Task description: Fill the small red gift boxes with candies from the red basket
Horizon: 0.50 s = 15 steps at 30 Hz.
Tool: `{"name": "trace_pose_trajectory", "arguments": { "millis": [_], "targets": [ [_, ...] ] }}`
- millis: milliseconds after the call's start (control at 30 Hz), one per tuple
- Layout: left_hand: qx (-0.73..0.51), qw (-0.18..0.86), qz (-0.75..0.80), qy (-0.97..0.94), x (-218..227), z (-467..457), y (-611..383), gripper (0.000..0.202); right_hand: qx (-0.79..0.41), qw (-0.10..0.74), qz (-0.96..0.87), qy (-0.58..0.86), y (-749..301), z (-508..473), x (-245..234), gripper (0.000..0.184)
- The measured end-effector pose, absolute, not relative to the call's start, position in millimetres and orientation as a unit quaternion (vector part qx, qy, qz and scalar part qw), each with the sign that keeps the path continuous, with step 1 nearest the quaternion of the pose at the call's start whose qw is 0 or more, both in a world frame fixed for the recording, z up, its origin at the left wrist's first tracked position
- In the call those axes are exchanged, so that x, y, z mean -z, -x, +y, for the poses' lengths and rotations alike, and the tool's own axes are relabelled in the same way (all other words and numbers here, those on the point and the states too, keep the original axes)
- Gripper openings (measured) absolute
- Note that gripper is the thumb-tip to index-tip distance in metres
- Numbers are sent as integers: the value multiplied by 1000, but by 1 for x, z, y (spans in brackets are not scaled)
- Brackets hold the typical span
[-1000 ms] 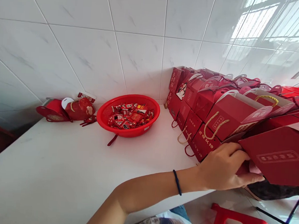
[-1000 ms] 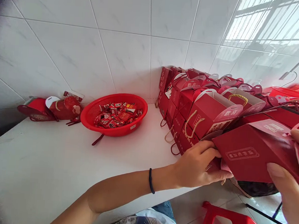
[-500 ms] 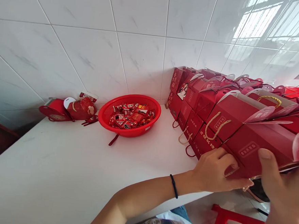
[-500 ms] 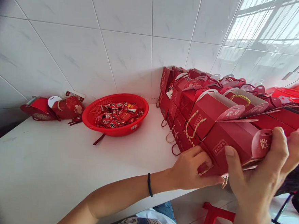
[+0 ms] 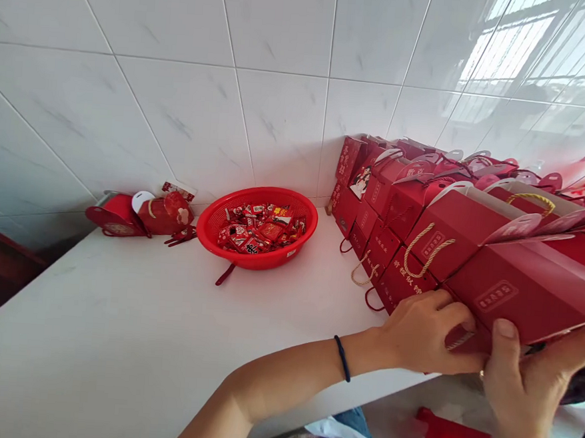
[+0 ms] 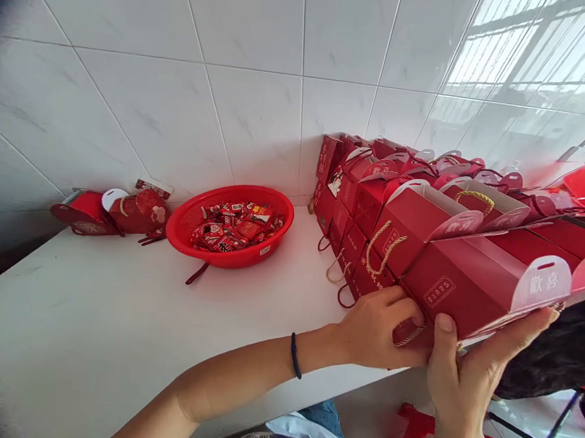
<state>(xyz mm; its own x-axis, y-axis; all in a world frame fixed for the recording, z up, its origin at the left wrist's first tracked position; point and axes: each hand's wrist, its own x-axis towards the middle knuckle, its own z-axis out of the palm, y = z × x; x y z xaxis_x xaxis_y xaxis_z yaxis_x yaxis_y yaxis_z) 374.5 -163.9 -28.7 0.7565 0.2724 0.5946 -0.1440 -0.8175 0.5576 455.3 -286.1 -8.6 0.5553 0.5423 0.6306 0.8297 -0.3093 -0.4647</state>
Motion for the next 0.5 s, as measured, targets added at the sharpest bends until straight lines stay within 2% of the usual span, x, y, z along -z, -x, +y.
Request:
{"name": "trace_pose_trajectory", "arguments": {
  "millis": [100, 200, 433, 500],
  "targets": [
    [-337, 295, 17, -894, 29, -158, -369, 33, 226, 438, -433, 754, -454, -283, 14, 99],
    [-330, 303, -30, -894, 30, -151, -359, 33, 216, 466, -436, 739, -447, -280, 23, 102],
    [-283, 295, -34, -912, 23, -147, -349, 31, 191, 470, -383, 772, -440, -278, 47, 99],
    [-268, 283, -37, -920, 20, -148, -350, 30, 171, 461, -392, 778, -448, -282, 50, 104]
  ]
}}
